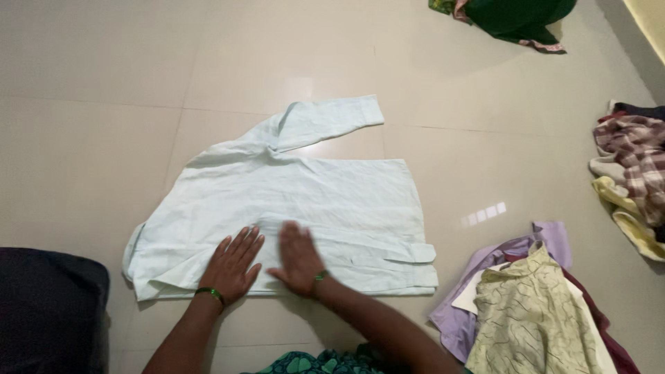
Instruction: The person folds a light-colored long-sleeved shirt by hand and places it into a black bag.
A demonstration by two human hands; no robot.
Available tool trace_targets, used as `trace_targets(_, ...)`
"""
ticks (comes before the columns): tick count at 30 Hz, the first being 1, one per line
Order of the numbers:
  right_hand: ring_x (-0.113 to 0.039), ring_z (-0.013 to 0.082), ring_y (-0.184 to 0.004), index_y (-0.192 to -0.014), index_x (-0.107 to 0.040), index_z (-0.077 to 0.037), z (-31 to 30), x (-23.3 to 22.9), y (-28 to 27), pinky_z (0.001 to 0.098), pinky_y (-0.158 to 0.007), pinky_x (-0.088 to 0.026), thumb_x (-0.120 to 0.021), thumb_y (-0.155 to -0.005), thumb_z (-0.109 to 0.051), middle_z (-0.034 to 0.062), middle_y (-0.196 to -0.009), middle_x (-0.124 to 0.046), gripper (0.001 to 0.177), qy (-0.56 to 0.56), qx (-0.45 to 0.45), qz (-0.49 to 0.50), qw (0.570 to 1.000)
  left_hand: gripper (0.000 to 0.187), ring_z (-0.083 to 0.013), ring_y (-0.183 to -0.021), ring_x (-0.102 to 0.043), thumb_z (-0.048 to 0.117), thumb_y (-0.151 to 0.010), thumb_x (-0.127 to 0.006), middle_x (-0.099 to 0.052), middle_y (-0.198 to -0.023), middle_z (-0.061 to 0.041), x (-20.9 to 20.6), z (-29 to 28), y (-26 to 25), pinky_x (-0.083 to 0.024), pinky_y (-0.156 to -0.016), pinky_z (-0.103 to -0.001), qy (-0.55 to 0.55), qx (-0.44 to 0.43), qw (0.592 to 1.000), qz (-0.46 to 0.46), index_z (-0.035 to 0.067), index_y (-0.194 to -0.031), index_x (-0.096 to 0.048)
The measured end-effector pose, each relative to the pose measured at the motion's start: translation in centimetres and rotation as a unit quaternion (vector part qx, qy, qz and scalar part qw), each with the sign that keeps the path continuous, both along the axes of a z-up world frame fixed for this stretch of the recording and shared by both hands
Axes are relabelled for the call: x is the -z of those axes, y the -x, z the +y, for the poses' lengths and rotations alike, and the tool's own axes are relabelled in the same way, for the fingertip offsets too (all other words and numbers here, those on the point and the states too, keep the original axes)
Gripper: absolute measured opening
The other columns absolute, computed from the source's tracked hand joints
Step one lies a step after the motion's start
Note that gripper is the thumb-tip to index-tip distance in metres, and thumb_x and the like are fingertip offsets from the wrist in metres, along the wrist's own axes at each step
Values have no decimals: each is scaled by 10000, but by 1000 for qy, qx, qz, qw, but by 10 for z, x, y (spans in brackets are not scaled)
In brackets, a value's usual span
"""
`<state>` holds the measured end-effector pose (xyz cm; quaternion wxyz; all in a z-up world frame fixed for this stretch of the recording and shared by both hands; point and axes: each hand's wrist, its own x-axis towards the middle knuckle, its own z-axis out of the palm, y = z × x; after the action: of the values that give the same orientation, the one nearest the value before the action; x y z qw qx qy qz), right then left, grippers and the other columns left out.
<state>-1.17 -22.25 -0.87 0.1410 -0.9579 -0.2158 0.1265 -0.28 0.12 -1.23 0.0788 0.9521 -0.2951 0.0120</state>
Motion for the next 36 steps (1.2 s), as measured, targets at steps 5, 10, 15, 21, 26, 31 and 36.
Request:
trace_targets(5, 30, 357, -1584, -1598, -71, 50, 11, -18, 5, 485, -1258, 20, -353, -987, -681, 252, -1689, -8, 993, 31, -11, 3, 999, 673, -180, -1518, -167, 452, -957, -401, -211, -1657, -27, 2, 1, 1, -137, -1209, -434, 20, 7, 1000, -18, 193, -1563, -269)
trace_targets(10, 45, 342, -1583, -1606, -39, 28, -61, -33, 16, 463, -1258, 22, -364, -987, -674, 247, -1699, 27, 991, 57, 12, 72, 996, 687, -163, -1518, -139, 482, -971, -347, -165, -1696, 14, 3, 0, -2, -117, -1217, -414, -36, -8, 999, 18, 245, -1604, -222)
trace_targets(15, 7, 338, -1582, -1599, -55, 10, -143, -17, 31, 456, -1262, 7, -387, -981, -677, 237, -1695, -13, 982, 73, 16, 11, 997, 676, -157, -1509, -125, 503, -974, -312, -148, -1677, 25, 5, 0, -2, -107, -1216, -406, -53, -9, 998, 22, 254, -1591, -194)
trace_targets(21, -27, 343, -1570, -1595, -90, 36, -220, 3, 54, 457, -1250, -18, -342, -988, -680, 260, -1684, -47, 972, 98, 75, -41, 991, 689, -141, -1522, -100, 502, -984, -319, -120, -1707, 40, -6, -3, -2, -95, -1231, -397, -101, -22, 992, 75, 272, -1618, -175)
trace_targets(26, -40, 336, -1561, -1583, -132, 23, -258, 11, 66, 477, -1243, -24, -340, -977, -671, 236, -1667, -93, 944, 126, 97, -127, 979, 668, -157, -1514, -132, 490, -971, -334, -160, -1665, 19, -3, -1, 0, -115, -1216, -408, -41, -8, 999, 23, 231, -1574, -215)
trace_targets(31, -15, 332, -1555, -1576, -128, 13, -263, 15, 70, 490, -1236, -19, -376, -970, -644, 217, -1665, -78, 928, 144, 112, -105, 978, 669, -167, -1546, -107, 481, -994, -363, -129, -1689, 15, -13, -2, 0, -104, -1237, -413, -63, -18, 995, 82, 230, -1592, -202)
trace_targets(36, 49, 338, -1551, -1584, -70, 0, -264, 12, 57, 507, -1226, -23, -402, -962, -666, 217, -1677, 8, 970, 200, 113, -19, 973, 662, -178, -1548, -61, 460, -1021, -373, -82, -1697, 11, -16, -3, 0, -71, -1242, -427, -67, -21, 990, 122, 217, -1603, -174)
